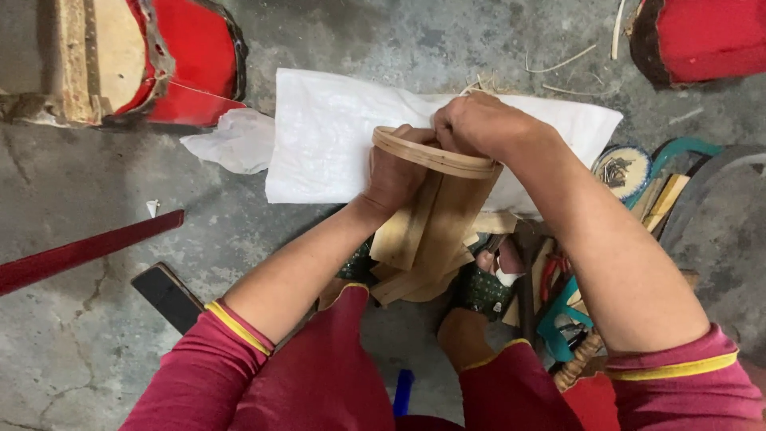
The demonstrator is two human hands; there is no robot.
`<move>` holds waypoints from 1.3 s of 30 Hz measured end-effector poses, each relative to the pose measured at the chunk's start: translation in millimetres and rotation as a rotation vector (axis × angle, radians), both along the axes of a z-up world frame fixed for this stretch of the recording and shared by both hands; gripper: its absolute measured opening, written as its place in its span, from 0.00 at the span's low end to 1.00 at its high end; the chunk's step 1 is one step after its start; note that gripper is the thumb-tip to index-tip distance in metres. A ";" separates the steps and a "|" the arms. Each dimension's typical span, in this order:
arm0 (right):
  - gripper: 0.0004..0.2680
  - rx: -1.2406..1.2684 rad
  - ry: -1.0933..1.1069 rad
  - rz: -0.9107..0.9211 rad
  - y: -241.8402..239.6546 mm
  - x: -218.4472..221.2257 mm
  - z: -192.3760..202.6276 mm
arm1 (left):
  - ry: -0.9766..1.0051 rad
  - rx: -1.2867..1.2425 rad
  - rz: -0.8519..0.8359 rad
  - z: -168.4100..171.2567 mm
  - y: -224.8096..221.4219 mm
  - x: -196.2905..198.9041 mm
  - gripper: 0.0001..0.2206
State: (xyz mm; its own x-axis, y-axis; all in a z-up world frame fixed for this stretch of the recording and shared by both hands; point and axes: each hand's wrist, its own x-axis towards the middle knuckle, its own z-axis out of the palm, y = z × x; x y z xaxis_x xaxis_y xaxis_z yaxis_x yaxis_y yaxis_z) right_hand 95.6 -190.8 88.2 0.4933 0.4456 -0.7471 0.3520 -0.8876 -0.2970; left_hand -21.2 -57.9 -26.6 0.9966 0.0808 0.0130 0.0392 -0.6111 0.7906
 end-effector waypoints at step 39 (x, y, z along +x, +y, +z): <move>0.35 0.719 0.491 -0.722 -91.5 -83.3 -3.5 | -0.056 -0.150 -0.055 49.1 9.5 0.9 0.04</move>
